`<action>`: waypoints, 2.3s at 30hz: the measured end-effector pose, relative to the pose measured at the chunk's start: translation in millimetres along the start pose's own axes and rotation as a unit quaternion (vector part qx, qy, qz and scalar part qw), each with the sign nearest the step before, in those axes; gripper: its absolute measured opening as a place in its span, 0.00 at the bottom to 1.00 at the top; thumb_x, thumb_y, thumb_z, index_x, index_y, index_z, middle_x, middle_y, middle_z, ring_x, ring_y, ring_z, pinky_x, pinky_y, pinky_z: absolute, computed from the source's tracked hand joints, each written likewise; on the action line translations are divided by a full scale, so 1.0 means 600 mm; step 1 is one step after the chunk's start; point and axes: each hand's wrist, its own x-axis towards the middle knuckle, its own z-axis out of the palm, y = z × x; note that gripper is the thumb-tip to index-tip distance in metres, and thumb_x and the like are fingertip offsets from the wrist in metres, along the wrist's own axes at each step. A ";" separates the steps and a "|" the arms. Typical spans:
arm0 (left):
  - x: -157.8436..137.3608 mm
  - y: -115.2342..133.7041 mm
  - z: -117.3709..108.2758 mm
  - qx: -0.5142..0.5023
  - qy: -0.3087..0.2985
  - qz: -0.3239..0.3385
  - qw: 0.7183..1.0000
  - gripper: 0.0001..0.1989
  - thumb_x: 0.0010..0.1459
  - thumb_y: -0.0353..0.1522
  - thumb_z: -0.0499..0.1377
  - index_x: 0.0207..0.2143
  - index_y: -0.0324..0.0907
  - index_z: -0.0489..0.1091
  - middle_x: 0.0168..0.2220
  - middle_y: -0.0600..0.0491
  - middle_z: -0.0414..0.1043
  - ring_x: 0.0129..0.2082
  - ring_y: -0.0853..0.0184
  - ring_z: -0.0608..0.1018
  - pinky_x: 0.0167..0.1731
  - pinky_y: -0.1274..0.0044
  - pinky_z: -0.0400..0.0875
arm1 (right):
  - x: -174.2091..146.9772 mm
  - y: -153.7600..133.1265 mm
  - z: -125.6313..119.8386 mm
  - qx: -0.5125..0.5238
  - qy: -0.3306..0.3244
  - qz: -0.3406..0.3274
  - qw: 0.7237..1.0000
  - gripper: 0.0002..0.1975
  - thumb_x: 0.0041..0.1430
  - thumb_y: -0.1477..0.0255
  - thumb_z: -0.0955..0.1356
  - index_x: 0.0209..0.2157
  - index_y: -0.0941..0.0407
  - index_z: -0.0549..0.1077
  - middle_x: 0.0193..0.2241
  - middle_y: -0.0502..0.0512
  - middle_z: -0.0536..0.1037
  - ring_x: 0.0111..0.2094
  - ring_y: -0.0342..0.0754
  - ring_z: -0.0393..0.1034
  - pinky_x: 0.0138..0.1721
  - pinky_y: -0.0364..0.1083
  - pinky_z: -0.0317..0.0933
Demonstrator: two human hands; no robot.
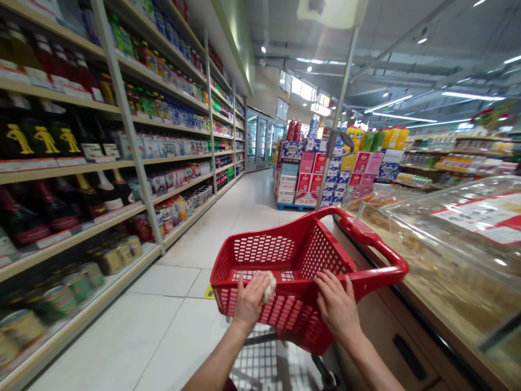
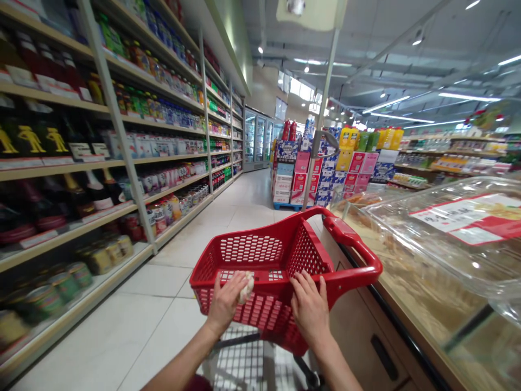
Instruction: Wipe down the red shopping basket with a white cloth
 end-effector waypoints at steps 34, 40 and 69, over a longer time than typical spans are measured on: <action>-0.076 -0.109 0.001 0.046 0.042 -0.147 0.987 0.22 0.55 0.24 0.43 0.51 0.41 0.59 0.50 0.46 0.66 0.53 0.64 0.64 0.52 0.62 0.58 | -0.012 0.055 -0.018 -0.080 0.039 -0.001 0.996 0.16 0.55 0.70 0.57 0.41 0.58 0.70 0.42 0.59 0.73 0.47 0.53 0.62 0.52 0.56 0.43; -0.045 -0.053 0.027 0.003 0.008 -0.037 0.999 0.25 0.53 0.21 0.42 0.52 0.40 0.58 0.52 0.48 0.63 0.55 0.68 0.61 0.53 0.68 0.58 | -0.003 0.057 -0.021 -0.100 0.020 0.035 0.994 0.14 0.54 0.69 0.59 0.37 0.57 0.73 0.38 0.58 0.74 0.44 0.54 0.62 0.51 0.57 0.43; -0.034 -0.005 0.040 -0.014 0.031 -0.031 0.999 0.25 0.54 0.21 0.42 0.54 0.40 0.56 0.53 0.47 0.63 0.55 0.66 0.61 0.53 0.66 0.57 | -0.019 0.028 -0.023 -0.064 0.037 0.058 0.996 0.14 0.52 0.72 0.60 0.39 0.56 0.72 0.39 0.57 0.72 0.46 0.53 0.60 0.53 0.57 0.41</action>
